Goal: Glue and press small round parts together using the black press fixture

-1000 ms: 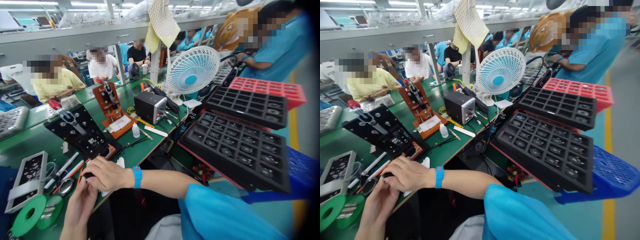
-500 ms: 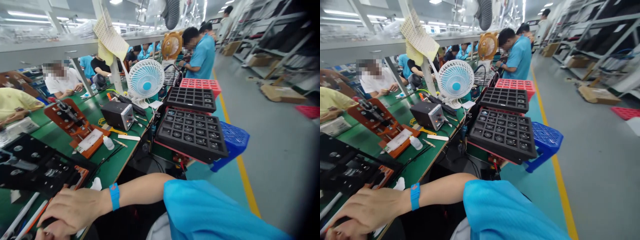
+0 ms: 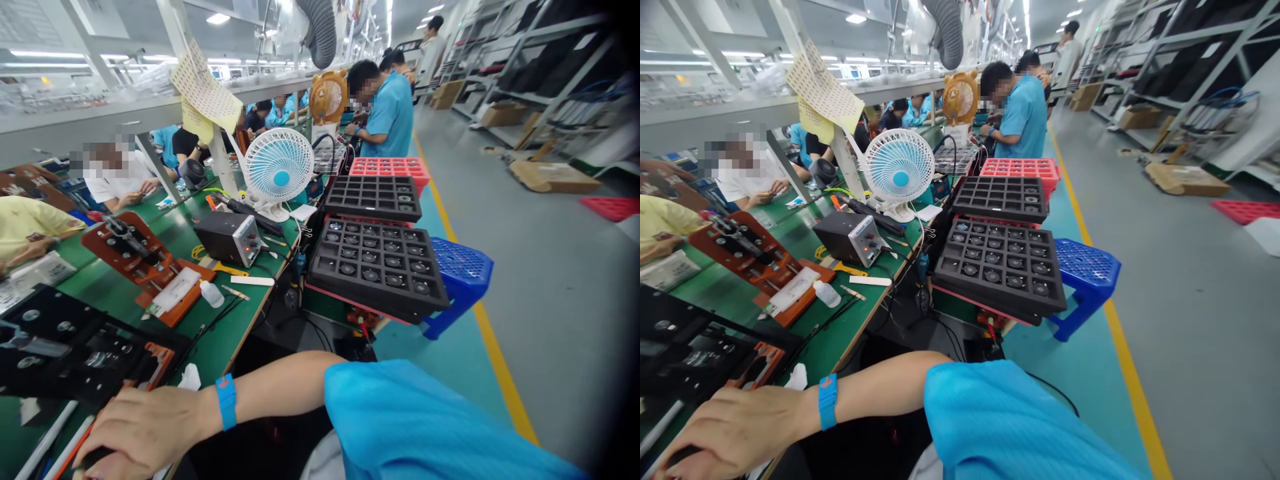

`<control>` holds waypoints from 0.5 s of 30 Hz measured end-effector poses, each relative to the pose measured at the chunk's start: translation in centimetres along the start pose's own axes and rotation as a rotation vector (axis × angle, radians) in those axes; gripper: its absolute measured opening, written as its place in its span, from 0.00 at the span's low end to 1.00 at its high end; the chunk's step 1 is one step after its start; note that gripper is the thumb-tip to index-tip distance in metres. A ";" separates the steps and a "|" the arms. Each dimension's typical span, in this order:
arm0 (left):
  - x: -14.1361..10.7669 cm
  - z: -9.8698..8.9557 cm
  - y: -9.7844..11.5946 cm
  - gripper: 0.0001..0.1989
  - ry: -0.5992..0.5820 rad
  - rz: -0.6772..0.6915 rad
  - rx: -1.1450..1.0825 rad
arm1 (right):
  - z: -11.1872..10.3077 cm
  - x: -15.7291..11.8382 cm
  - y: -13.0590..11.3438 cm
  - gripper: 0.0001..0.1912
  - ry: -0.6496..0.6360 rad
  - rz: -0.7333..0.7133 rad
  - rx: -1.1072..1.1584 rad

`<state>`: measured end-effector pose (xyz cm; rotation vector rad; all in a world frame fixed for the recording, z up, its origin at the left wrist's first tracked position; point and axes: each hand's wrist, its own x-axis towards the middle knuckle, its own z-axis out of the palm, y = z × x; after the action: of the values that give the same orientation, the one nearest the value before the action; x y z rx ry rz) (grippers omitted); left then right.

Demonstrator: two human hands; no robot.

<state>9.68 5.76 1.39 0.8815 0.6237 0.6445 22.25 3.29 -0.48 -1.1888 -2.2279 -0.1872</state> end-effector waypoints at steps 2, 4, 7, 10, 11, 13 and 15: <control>-0.1 -0.2 0.1 0.20 0.007 0.015 -0.008 | -0.1 0.1 0.1 0.24 -0.001 0.003 0.010; -0.6 -0.8 0.0 0.22 0.025 0.030 -0.030 | -0.1 0.2 0.1 0.24 -0.013 -0.001 0.014; -1.5 -2.3 -0.7 0.21 0.098 0.052 -0.079 | 0.0 0.1 0.1 0.22 -0.011 -0.005 0.037; -2.4 -3.3 -1.4 0.15 0.233 0.089 -0.129 | 0.0 -0.2 -0.1 0.17 0.045 -0.012 0.092; -2.5 -3.2 -1.5 0.14 0.277 0.106 -0.145 | 0.0 -0.3 -0.2 0.16 0.076 -0.007 0.112; -2.8 -2.5 -1.3 0.10 0.285 0.104 -0.223 | -0.1 -0.6 -0.3 0.14 0.179 0.016 0.136; -2.9 -1.2 -0.9 0.08 0.218 0.069 -0.257 | -0.2 -0.8 -0.4 0.13 0.293 0.039 0.186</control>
<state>7.20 3.81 0.65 0.5994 0.6897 0.8699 22.32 2.37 -0.74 -1.0320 -1.9208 -0.1265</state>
